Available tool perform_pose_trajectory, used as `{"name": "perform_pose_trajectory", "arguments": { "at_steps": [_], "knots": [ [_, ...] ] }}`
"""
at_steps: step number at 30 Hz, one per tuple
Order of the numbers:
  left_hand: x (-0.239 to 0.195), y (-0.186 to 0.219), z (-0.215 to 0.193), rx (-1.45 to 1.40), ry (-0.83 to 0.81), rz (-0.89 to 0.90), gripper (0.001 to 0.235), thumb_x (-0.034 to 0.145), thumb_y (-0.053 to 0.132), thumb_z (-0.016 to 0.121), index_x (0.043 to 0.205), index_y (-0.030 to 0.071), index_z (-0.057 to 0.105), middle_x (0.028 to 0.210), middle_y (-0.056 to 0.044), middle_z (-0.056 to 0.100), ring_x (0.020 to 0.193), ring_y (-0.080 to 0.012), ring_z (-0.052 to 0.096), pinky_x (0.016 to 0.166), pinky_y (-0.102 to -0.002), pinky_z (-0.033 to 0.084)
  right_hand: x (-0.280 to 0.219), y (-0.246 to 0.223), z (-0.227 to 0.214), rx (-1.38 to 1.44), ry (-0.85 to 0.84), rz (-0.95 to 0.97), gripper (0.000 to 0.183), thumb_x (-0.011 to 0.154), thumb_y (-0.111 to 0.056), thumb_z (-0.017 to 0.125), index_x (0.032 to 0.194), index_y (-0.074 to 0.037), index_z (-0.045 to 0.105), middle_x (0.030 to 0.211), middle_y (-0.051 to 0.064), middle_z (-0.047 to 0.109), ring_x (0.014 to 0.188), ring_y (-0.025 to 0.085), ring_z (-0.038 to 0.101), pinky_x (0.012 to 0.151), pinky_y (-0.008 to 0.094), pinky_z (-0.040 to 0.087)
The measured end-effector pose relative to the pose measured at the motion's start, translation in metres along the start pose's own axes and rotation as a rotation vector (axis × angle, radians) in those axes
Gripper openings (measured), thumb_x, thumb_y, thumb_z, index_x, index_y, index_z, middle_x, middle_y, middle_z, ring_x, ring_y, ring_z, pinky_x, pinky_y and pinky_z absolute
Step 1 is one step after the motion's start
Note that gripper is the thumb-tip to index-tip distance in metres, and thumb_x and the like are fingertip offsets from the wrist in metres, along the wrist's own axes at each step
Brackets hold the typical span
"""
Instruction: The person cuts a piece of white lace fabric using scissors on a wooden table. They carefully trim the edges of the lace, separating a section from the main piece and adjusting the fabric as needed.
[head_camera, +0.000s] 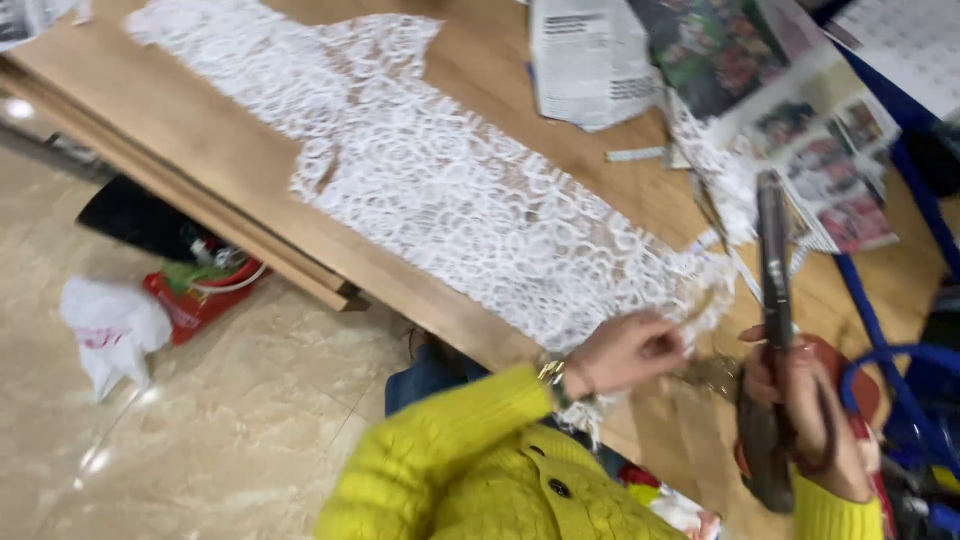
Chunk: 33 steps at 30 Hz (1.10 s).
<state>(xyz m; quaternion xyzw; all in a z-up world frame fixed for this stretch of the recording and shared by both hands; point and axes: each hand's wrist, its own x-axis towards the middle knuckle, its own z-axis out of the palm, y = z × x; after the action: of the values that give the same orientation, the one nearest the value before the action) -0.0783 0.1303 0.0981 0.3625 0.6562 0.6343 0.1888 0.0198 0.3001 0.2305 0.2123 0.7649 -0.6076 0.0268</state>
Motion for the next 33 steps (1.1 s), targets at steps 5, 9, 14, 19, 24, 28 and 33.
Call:
{"name": "perform_pose_trajectory", "arguments": {
  "at_steps": [5, 9, 14, 19, 24, 28, 33],
  "knots": [
    [0.095, 0.031, -0.017, 0.083, -0.122, 0.299, 0.030, 0.098, 0.038, 0.060, 0.125, 0.025, 0.056, 0.127, -0.003, 0.058, 0.115, -0.0190, 0.059, 0.097, -0.034, 0.056, -0.024, 0.020, -0.053, 0.055, 0.213, -0.025, 0.081, 0.098, -0.065, 0.035, 0.134, 0.006, 0.045, 0.105, 0.010, 0.040, 0.086, 0.014, 0.037, 0.074, 0.023, 0.027],
    [0.082, 0.033, -0.048, 0.287, -0.118, 0.080, 0.054, 0.100, 0.042, 0.054, 0.149, 0.021, 0.044, 0.157, -0.013, 0.046, 0.140, -0.0296, 0.049, 0.115, -0.050, 0.045, -0.038, 0.058, -0.082, 0.079, 0.180, 0.027, 0.089, 0.096, -0.077, 0.033, 0.122, 0.007, 0.046, 0.067, 0.006, 0.029, 0.046, 0.008, 0.023, 0.039, 0.022, 0.016],
    [-0.004, -0.053, -0.026, 0.704, 0.163, 0.026, 0.027, 0.097, 0.033, 0.061, 0.118, 0.017, 0.068, 0.125, -0.006, 0.067, 0.117, -0.0234, 0.058, 0.104, -0.044, 0.043, -0.035, 0.110, -0.091, 0.162, -0.204, 0.013, 0.068, 0.099, -0.053, 0.044, 0.133, 0.005, 0.051, 0.053, -0.001, 0.040, 0.042, 0.008, 0.032, 0.035, 0.027, 0.023],
    [-0.052, -0.074, -0.019, 0.858, 0.209, -0.034, 0.030, 0.094, 0.040, 0.063, 0.113, 0.018, 0.068, 0.119, -0.005, 0.064, 0.110, -0.0226, 0.056, 0.094, -0.043, 0.042, -0.040, 0.043, -0.043, -0.106, -0.377, 0.343, 0.059, 0.095, -0.043, 0.047, 0.145, -0.015, 0.062, 0.083, 0.002, 0.055, 0.069, 0.013, 0.049, 0.063, 0.027, 0.041],
    [-0.057, -0.076, -0.013, 0.929, 0.232, -0.133, 0.031, 0.093, 0.038, 0.062, 0.112, 0.014, 0.066, 0.116, -0.006, 0.064, 0.109, -0.0252, 0.054, 0.093, -0.046, 0.040, -0.030, 0.027, -0.023, -0.162, -0.473, 0.526, 0.058, 0.099, -0.047, 0.031, 0.138, -0.015, 0.059, 0.108, 0.004, 0.063, 0.105, 0.014, 0.060, 0.117, 0.028, 0.044],
    [-0.053, -0.067, -0.012, 0.934, 0.228, -0.202, 0.025, 0.094, 0.031, 0.058, 0.111, 0.014, 0.067, 0.117, -0.007, 0.065, 0.111, -0.0251, 0.055, 0.095, -0.047, 0.040, -0.018, 0.022, -0.019, -0.099, -0.493, 0.542, 0.055, 0.101, -0.049, 0.035, 0.113, -0.005, 0.066, 0.084, 0.004, 0.044, 0.072, 0.015, 0.040, 0.071, 0.029, 0.035],
    [-0.053, -0.075, -0.010, 0.967, 0.281, -0.168, 0.032, 0.098, 0.041, 0.058, 0.108, 0.014, 0.071, 0.115, -0.007, 0.069, 0.110, -0.0259, 0.057, 0.094, -0.048, 0.040, -0.012, 0.028, -0.030, -0.043, -0.629, 0.386, 0.042, 0.107, -0.034, 0.029, 0.115, -0.006, 0.058, 0.080, 0.005, 0.052, 0.075, 0.012, 0.054, 0.120, 0.026, 0.048]
  ]
}}
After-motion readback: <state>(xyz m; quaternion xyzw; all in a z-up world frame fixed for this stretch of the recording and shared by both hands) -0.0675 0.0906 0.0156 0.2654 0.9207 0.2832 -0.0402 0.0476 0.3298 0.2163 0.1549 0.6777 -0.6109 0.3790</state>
